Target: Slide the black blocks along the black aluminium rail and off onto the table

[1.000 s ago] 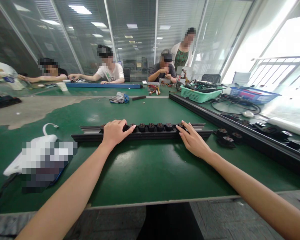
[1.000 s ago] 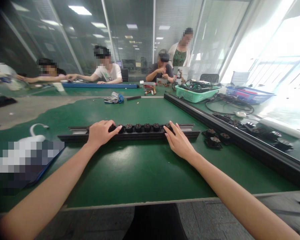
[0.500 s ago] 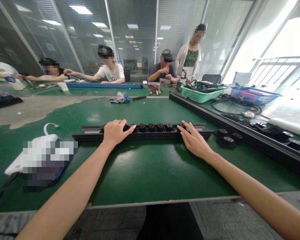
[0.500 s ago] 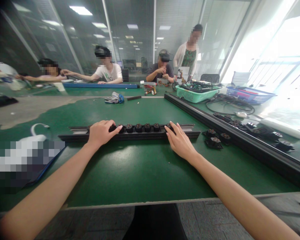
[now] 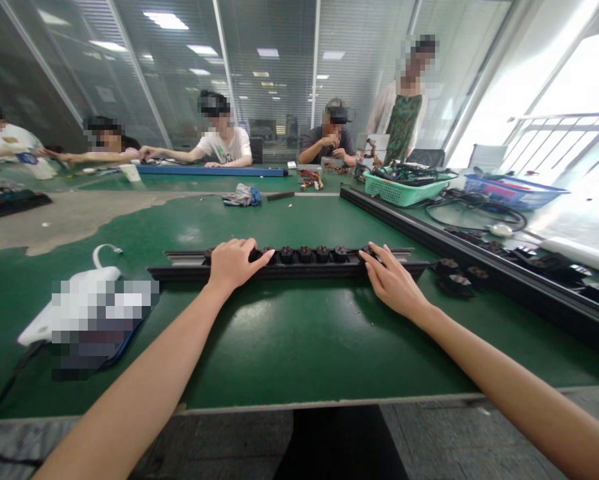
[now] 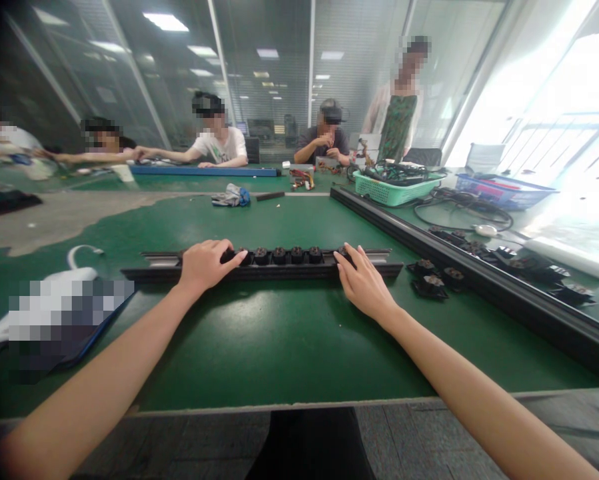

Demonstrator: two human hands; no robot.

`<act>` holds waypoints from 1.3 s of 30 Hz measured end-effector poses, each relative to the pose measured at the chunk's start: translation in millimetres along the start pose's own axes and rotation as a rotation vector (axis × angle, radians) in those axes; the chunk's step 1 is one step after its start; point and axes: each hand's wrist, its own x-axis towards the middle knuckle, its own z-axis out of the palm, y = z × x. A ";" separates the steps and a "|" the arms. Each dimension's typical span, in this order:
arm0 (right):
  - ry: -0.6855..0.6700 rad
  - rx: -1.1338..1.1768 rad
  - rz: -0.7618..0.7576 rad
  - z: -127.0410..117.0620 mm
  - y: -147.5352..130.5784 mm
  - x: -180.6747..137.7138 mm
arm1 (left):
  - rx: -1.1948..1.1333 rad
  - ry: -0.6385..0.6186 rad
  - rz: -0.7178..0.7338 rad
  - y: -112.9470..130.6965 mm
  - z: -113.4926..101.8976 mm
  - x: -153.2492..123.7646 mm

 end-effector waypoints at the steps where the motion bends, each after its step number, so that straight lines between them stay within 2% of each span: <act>1: 0.000 -0.001 -0.001 0.2 0.2 -0.1 | -0.003 0.000 -0.001 0.1 -0.2 0.0; 39: 0.059 -0.012 0.069 4.0 10.1 -1.8 | -0.011 -0.024 -0.012 1.1 -2.3 0.5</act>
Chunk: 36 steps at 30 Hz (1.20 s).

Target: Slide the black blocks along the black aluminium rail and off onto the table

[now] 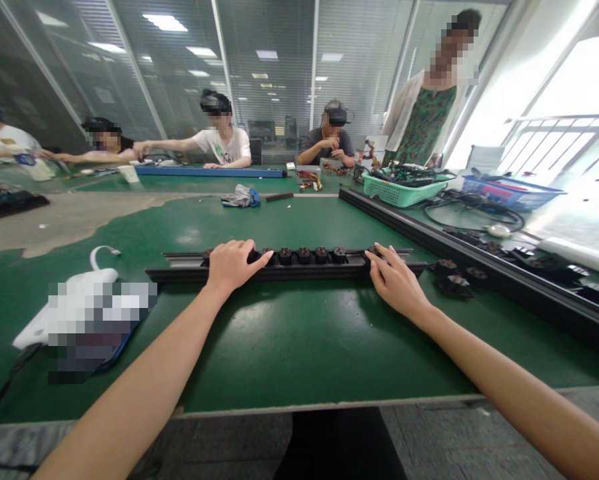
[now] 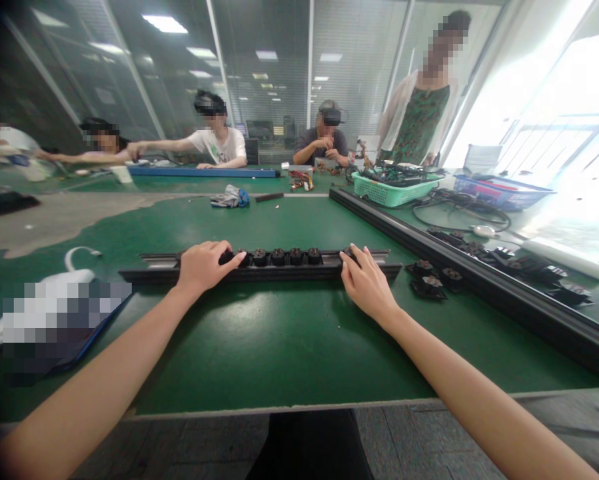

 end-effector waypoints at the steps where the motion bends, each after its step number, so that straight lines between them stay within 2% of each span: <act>1: 0.003 0.004 -0.003 0.4 0.7 0.1 | -0.004 -0.001 -0.004 0.1 -0.2 0.0; 36: 0.026 0.017 0.012 -2.5 1.0 3.9 | -0.006 0.003 0.002 0.5 -0.3 0.0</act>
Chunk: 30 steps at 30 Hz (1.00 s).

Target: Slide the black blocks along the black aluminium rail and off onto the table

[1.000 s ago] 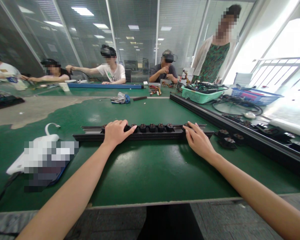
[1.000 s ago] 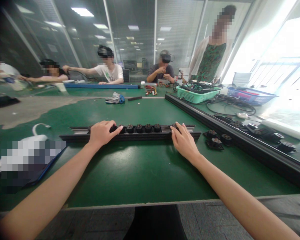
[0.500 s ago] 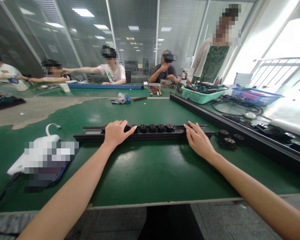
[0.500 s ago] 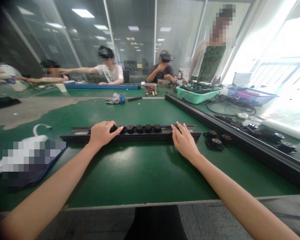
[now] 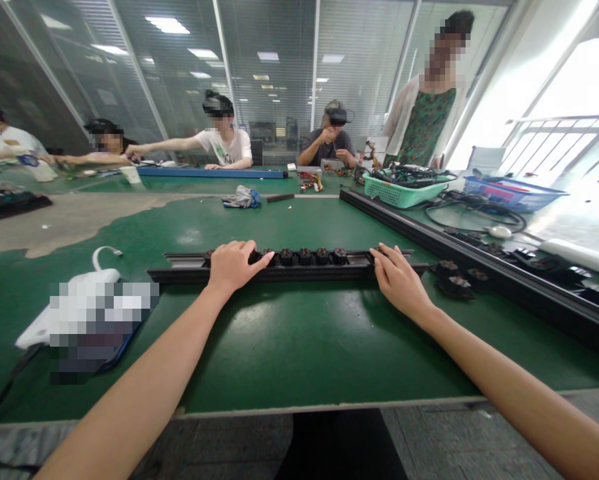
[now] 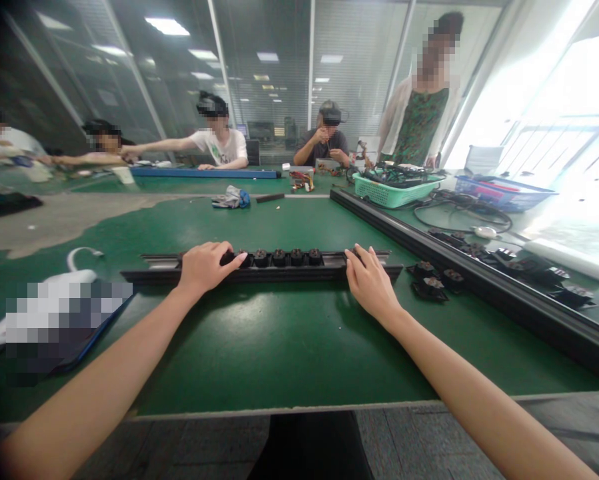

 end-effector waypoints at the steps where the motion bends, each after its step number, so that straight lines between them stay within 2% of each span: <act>1: 0.002 -0.006 0.001 0.2 0.5 0.0 | -0.002 0.001 0.003 0.1 -0.1 0.0; 13: 0.049 0.015 0.002 3.6 6.0 -0.1 | 0.019 0.007 0.008 0.1 0.0 -0.2; 30: 0.106 0.201 -0.001 -2.7 21.3 7.8 | 0.005 0.017 0.002 -0.6 1.7 -0.6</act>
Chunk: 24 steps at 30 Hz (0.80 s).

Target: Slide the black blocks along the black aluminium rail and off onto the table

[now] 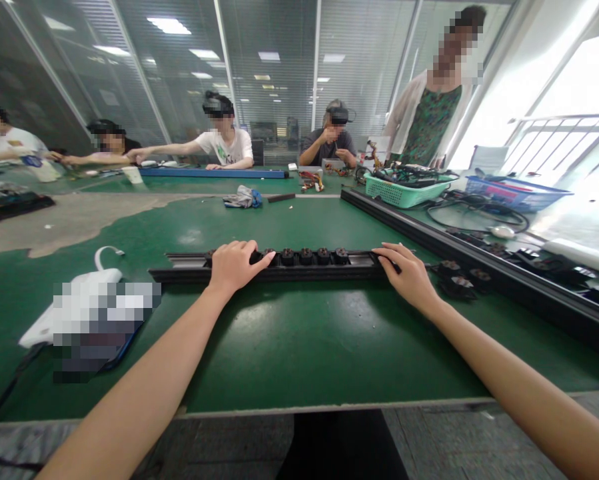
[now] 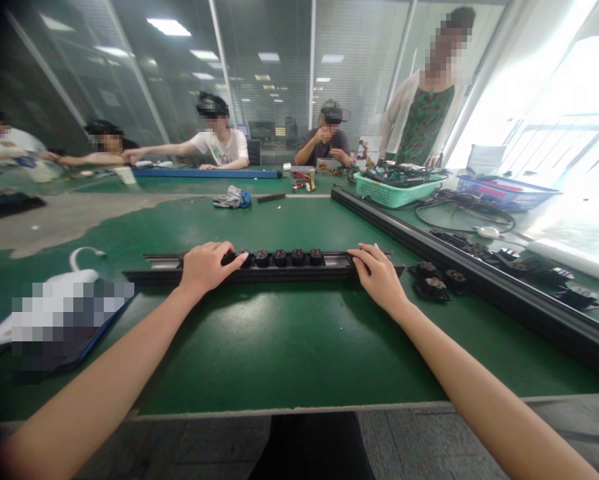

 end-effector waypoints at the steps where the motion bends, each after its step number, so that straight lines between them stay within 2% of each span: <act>1: -0.001 0.008 -0.001 0.4 0.4 0.0 | -0.001 0.001 0.000 -0.1 0.1 0.0; 24: 0.005 0.093 0.022 4.8 7.0 0.4 | 0.009 0.016 -0.014 3.0 -0.4 -1.4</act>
